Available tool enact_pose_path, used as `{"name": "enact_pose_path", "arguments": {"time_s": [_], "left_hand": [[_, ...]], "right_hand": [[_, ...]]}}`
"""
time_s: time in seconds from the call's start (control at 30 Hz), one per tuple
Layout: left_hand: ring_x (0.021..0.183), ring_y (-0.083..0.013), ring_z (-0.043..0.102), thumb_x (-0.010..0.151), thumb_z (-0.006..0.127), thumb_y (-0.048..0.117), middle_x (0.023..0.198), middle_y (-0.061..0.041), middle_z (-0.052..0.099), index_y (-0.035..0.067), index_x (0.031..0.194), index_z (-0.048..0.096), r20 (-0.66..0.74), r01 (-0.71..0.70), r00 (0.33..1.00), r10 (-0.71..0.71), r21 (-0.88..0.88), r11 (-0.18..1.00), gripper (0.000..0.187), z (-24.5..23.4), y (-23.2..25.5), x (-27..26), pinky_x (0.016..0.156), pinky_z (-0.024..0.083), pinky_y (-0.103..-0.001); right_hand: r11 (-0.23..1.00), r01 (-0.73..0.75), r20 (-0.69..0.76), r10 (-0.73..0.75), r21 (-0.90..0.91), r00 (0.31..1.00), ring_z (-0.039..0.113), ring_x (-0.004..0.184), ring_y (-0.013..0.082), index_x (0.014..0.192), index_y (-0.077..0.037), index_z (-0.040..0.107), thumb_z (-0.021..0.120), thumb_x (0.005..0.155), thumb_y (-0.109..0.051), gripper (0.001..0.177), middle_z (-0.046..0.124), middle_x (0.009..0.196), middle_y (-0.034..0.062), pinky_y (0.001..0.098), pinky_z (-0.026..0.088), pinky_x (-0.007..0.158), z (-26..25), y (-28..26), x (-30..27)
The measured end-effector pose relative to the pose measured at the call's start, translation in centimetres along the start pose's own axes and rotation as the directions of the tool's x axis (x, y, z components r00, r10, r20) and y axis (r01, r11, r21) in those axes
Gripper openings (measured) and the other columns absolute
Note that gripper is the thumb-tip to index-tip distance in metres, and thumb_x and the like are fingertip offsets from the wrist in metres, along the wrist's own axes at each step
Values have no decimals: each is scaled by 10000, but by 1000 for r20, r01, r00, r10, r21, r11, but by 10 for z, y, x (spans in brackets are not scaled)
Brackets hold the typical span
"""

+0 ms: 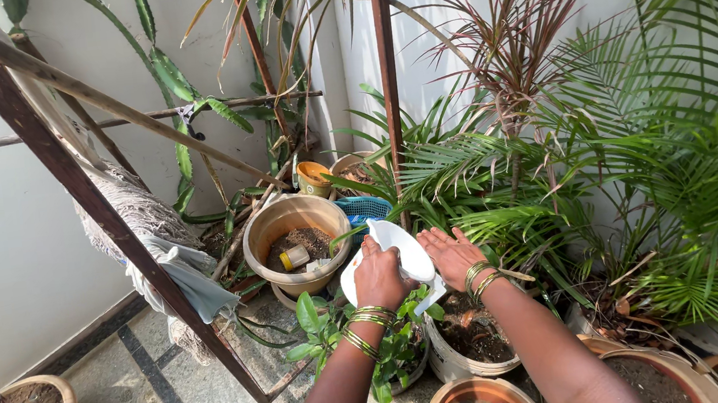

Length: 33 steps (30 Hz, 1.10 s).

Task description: The person repeatedly scoops water from a white bucket using a small white pitcher and pours it into several potted plants on a balcony. The person moves between different pots, including a large palm and smaller leafy plants, refilling the pitcher from the bucket as needed.

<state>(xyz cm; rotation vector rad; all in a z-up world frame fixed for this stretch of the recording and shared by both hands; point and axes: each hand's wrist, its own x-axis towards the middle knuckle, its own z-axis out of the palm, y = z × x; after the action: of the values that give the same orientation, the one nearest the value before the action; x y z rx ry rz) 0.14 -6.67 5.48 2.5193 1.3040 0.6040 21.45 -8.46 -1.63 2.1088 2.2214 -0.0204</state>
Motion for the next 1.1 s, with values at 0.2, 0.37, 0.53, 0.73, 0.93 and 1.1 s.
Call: {"name": "enact_pose_path", "arguments": {"time_s": [0.2, 0.37, 0.53, 0.73, 0.93, 1.1], "left_hand": [[1295, -526, 522, 508, 976, 356, 1433, -468, 390, 17, 1016, 726, -33, -64, 998, 62, -45, 997, 661, -2, 13, -8, 919, 567, -493], [1287, -527, 528, 542, 962, 348, 1436, -467, 390, 30, 1029, 717, -24, -105, 994, 103, -65, 992, 631, -11, 28, -14, 863, 582, -497], [1259, -518, 553, 581, 945, 344, 1420, -474, 405, 45, 1011, 718, -27, -147, 989, 145, -92, 985, 571, -12, 36, -22, 828, 590, -493], [1229, -506, 581, 567, 934, 321, 1411, -470, 417, 55, 1000, 727, -49, -196, 981, 190, -149, 969, 549, -7, 45, -36, 863, 580, -481], [1238, -503, 573, 572, 935, 331, 1433, -460, 401, 58, 1006, 728, -13, -225, 974, 228, -210, 951, 552, 9, 71, -45, 896, 566, -480], [1257, -509, 548, 580, 950, 369, 1421, -447, 421, 58, 1027, 728, 9, -268, 961, 276, -215, 939, 588, 21, 95, -52, 909, 557, -490]], "right_hand": [[996, -73, 59, 76, -55, 995, 174, 1563, 213, 1620, -146, 169, 494, 934, -155, 759, 209, 1692, 16, 491, 109, 1271, -22, -2, -28], [990, -137, 20, 138, -11, 990, 177, 1563, 199, 1615, -160, 186, 455, 967, -127, 703, 223, 1688, 15, 497, 111, 1266, -32, -2, -50], [980, -197, 56, 199, -39, 978, 173, 1560, 198, 1618, -165, 181, 456, 940, -90, 736, 211, 1693, 13, 487, 114, 1268, -30, -5, -67], [967, -253, 61, 254, -21, 965, 178, 1560, 199, 1606, -152, 197, 488, 928, -111, 739, 228, 1683, 17, 509, 131, 1259, -27, -5, -95], [944, -327, 73, 329, -38, 941, 184, 1561, 196, 1600, -164, 232, 502, 894, -76, 761, 236, 1687, 16, 494, 145, 1262, -23, 11, -136], [919, -393, 53, 391, 43, 919, 194, 1554, 197, 1593, -177, 251, 473, 927, -80, 709, 238, 1679, 1, 491, 128, 1266, -10, 30, -162]]}}
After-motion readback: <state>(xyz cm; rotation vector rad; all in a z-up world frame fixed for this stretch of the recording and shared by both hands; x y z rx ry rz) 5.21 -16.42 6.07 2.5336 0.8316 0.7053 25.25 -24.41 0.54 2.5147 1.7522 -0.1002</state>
